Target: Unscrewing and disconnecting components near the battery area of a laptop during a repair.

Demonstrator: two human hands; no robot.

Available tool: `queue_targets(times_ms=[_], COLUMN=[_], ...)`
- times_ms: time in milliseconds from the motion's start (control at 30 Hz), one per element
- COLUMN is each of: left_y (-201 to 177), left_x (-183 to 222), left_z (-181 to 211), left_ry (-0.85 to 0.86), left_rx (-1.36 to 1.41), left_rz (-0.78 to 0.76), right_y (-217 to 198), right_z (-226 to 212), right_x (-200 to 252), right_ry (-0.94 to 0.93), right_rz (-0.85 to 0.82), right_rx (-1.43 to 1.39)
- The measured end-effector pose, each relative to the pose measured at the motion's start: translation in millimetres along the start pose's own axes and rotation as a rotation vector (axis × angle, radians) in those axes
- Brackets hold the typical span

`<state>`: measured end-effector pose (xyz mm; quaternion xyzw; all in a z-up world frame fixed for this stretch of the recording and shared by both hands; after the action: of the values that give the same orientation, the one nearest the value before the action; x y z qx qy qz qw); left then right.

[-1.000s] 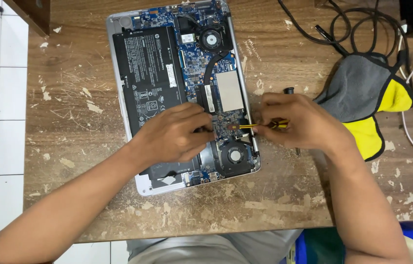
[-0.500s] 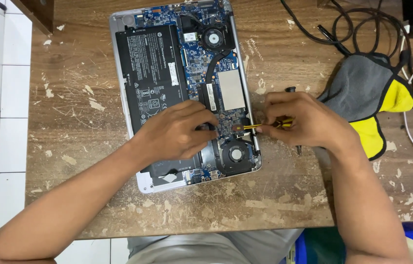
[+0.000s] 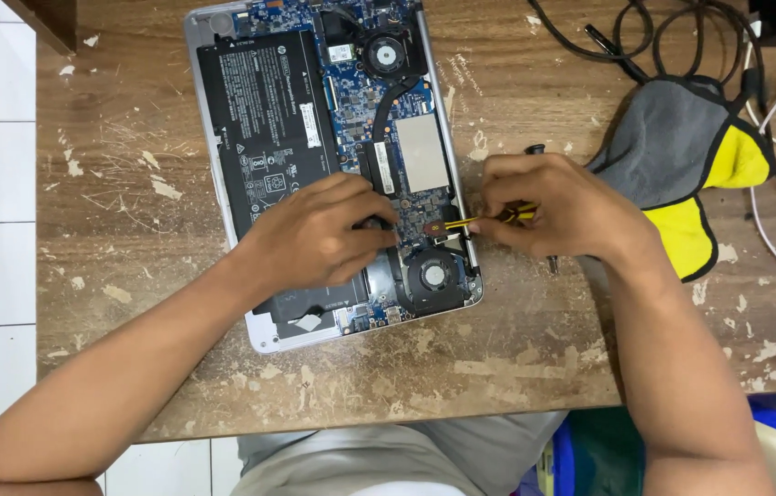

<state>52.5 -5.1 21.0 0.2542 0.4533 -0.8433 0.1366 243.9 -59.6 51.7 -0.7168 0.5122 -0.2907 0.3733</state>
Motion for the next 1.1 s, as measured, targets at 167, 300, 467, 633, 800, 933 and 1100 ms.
queue_targets(times_ms=[167,300,467,633,800,933,1100], left_y=[-2.3,0.7,2.1,0.3,-1.2,-3.6,-4.0], left_x=[-0.5,2.3,4.2,3.1,1.9,-0.9,-2.2], left_z=[1.1,-2.6,-2.7,-1.3,-0.7,1.7,5.1], left_ry=[0.009,0.013,0.004,0.003,-0.003,-0.011,-0.001], left_rx=[0.002,0.015,0.017,0.037,0.026,0.019,-0.031], left_rz=[0.02,0.004,0.003,0.002,0.008,-0.011,-0.023], right_y=[4.0,9.5,14.5,15.8,14.8,9.1,5.9], right_z=[0.6,-10.6,-25.1,-20.9,-25.2,-23.7,-13.8], right_x=[0.3,-2.3,-4.1,-2.5,-3.5,-2.0,3.3], right_ry=[-0.017,-0.106,-0.156,-0.132,-0.131,-0.114,-0.122], right_rz=[0.014,0.017,0.076,0.01,0.047,0.043,0.197], right_rx=[0.023,-0.008,0.103,0.062,0.111,0.127,0.13])
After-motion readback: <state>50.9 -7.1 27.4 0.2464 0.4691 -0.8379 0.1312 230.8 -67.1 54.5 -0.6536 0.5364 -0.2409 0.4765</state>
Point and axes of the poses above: each hand's wrist, its own x-axis away from the middle knuckle, its own y-axis out of the palm, z = x × y, the point moved 7 cm from there along -x, towards the middle knuckle, and after that the axes turned 10 degrees about x, right-handed, at the moved point
